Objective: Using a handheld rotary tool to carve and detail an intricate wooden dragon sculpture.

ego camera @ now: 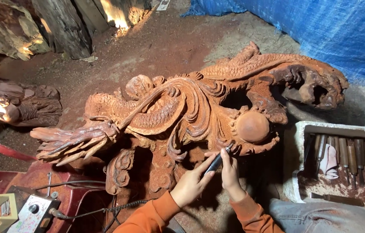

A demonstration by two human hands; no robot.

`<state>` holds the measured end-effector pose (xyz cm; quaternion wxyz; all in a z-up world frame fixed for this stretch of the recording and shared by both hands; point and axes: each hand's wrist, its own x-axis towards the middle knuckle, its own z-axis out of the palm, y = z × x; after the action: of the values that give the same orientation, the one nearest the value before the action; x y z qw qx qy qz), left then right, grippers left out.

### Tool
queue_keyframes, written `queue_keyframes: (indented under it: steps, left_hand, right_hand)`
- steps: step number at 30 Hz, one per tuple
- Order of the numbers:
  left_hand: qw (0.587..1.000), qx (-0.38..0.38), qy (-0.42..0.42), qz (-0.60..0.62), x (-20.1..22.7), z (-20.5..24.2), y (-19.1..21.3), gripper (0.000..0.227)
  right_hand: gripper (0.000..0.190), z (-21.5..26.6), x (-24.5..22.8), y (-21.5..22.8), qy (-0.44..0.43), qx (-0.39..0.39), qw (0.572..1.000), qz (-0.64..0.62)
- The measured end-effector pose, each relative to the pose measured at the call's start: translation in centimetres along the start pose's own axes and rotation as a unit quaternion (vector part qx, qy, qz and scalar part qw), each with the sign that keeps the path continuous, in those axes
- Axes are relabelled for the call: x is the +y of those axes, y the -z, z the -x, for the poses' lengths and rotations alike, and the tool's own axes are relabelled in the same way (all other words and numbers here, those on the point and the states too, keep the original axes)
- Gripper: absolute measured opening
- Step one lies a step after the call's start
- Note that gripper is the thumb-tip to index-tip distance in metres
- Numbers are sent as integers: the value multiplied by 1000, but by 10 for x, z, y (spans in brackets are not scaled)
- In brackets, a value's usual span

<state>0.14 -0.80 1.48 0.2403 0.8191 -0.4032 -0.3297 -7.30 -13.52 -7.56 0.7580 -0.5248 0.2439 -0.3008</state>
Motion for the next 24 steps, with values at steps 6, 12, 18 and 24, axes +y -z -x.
queue_keyframes:
  steps: [6, 12, 18, 24]
  left_hand:
    - [999, 4, -32, 8, -19, 0, 6, 53]
    - [999, -11, -45, -3, -27, -4, 11, 55]
    - [998, -19, -51, -5, -20, -2, 27, 58]
    - [997, -9, -81, -9, -37, -10, 31, 54]
  right_hand:
    - [52, 1, 7, -1, 8, -17, 1000, -5]
    - [55, 2, 1, -3, 25, -33, 998, 36]
    - [41, 0, 39, 7, -12, 7, 1000, -2]
    - [51, 1, 7, -5, -4, -39, 999, 6]
